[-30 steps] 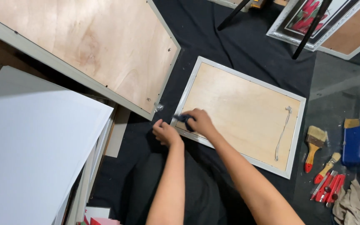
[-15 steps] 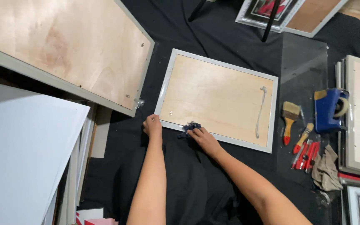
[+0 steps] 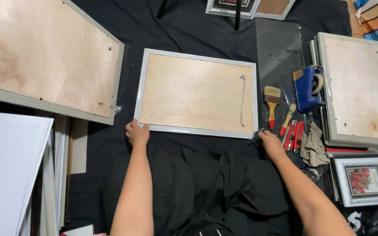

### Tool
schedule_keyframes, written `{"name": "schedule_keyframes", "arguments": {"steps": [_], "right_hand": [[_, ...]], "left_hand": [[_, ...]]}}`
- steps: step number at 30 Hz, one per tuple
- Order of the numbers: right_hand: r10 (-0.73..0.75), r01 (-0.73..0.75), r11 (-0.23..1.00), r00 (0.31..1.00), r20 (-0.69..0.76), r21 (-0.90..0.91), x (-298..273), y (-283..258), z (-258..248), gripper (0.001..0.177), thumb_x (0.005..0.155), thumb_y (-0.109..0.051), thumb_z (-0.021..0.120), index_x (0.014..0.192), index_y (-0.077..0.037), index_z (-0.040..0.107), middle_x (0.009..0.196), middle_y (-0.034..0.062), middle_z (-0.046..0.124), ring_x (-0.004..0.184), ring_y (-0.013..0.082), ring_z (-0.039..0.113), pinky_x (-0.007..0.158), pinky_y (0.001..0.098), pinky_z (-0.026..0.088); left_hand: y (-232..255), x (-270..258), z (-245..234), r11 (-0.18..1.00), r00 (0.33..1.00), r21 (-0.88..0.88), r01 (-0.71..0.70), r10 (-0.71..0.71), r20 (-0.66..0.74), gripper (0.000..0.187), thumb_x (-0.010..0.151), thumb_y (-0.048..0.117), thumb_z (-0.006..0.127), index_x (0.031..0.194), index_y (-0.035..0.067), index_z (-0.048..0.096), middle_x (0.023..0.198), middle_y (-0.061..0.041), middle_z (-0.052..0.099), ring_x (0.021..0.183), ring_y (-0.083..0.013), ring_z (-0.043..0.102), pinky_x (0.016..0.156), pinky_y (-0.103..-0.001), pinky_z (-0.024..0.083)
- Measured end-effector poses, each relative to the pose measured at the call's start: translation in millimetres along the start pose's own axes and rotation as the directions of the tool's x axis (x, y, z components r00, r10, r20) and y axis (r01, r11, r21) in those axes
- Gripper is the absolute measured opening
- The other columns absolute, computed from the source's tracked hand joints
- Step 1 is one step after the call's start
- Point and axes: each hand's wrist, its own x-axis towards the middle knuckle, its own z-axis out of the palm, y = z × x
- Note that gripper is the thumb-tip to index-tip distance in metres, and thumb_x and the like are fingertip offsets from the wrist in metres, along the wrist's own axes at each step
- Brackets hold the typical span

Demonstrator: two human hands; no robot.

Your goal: The person is using a cloth to wipe and clean the back of a picture frame, followed by using a brush to remove dust.

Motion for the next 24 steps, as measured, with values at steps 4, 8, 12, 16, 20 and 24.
{"name": "schedule_keyframes", "arguments": {"steps": [4,8,12,16,20,24], "right_hand": [[0.350,-0.346,0.914,0.937,0.021,0.213,10,10,29,0.025,0.089,-0.025,0.072,0.113,-0.026,0.066,0.110,0.0031,0.064,0.104,0.0294,0.072,0.089,0.0437,0.060],[0.087,-0.100,0.963,0.994,0.064,0.251,26,-64,-9,0.030,0.082,-0.013,0.077,0.109,-0.020,0.065,0.116,0.0052,0.063,0.106,0.0336,0.071,0.089,0.0445,0.061],[-0.243,0.235,0.940,0.970,0.001,0.246,35,-140,-54,0.037,0.081,-0.006,0.077,0.111,-0.013,0.056,0.109,0.0090,0.058,0.102,0.0363,0.069,0.084,0.0435,0.061],[-0.350,0.356,0.916,0.934,-0.066,0.182,52,-218,-75,0.044,0.079,-0.010,0.081,0.113,-0.010,0.053,0.107,0.0107,0.056,0.105,0.0367,0.067,0.085,0.0425,0.060],[-0.488,0.507,0.848,0.861,-0.144,0.157,72,-294,-99,0.046,0.077,-0.010,0.084,0.112,-0.008,0.053,0.107,0.0109,0.056,0.106,0.0348,0.064,0.086,0.0377,0.060],[-0.577,0.611,0.775,0.789,-0.211,0.162,104,-363,-86,0.050,0.074,-0.011,0.085,0.114,-0.008,0.055,0.106,0.0116,0.055,0.103,0.0340,0.063,0.087,0.0379,0.059]], "left_hand": [[11,-8,4,0.999,1.000,0.048,0.004,-0.003,-0.009,0.068,0.097,0.040,0.060,0.156,0.014,0.037,0.153,-0.011,0.031,0.136,-0.0367,0.038,0.106,-0.054,0.045],[29,-29,-5,0.999,0.999,0.038,0.022,-0.021,-0.031,0.074,0.097,0.041,0.060,0.159,0.010,0.033,0.158,-0.014,0.026,0.139,-0.0371,0.035,0.108,-0.054,0.042],[24,-21,-4,0.995,0.995,-0.065,0.074,-0.078,-0.059,0.060,0.104,0.043,0.049,0.154,0.012,0.040,0.152,-0.011,0.033,0.135,-0.0345,0.039,0.107,-0.052,0.042],[16,-7,-2,0.978,0.989,-0.173,0.115,-0.129,-0.072,0.052,0.106,0.044,0.044,0.149,0.015,0.047,0.150,-0.009,0.037,0.134,-0.0341,0.041,0.106,-0.052,0.041],[3,6,-3,0.868,0.978,-0.471,0.159,-0.203,-0.043,0.050,0.105,0.048,0.040,0.138,0.015,0.058,0.147,-0.009,0.044,0.136,-0.0365,0.042,0.113,-0.050,0.038],[5,9,-13,0.615,0.964,-0.765,0.192,-0.264,0.030,0.057,0.108,0.046,0.033,0.132,0.006,0.065,0.147,-0.018,0.050,0.142,-0.0389,0.043,0.118,-0.048,0.034]]}}
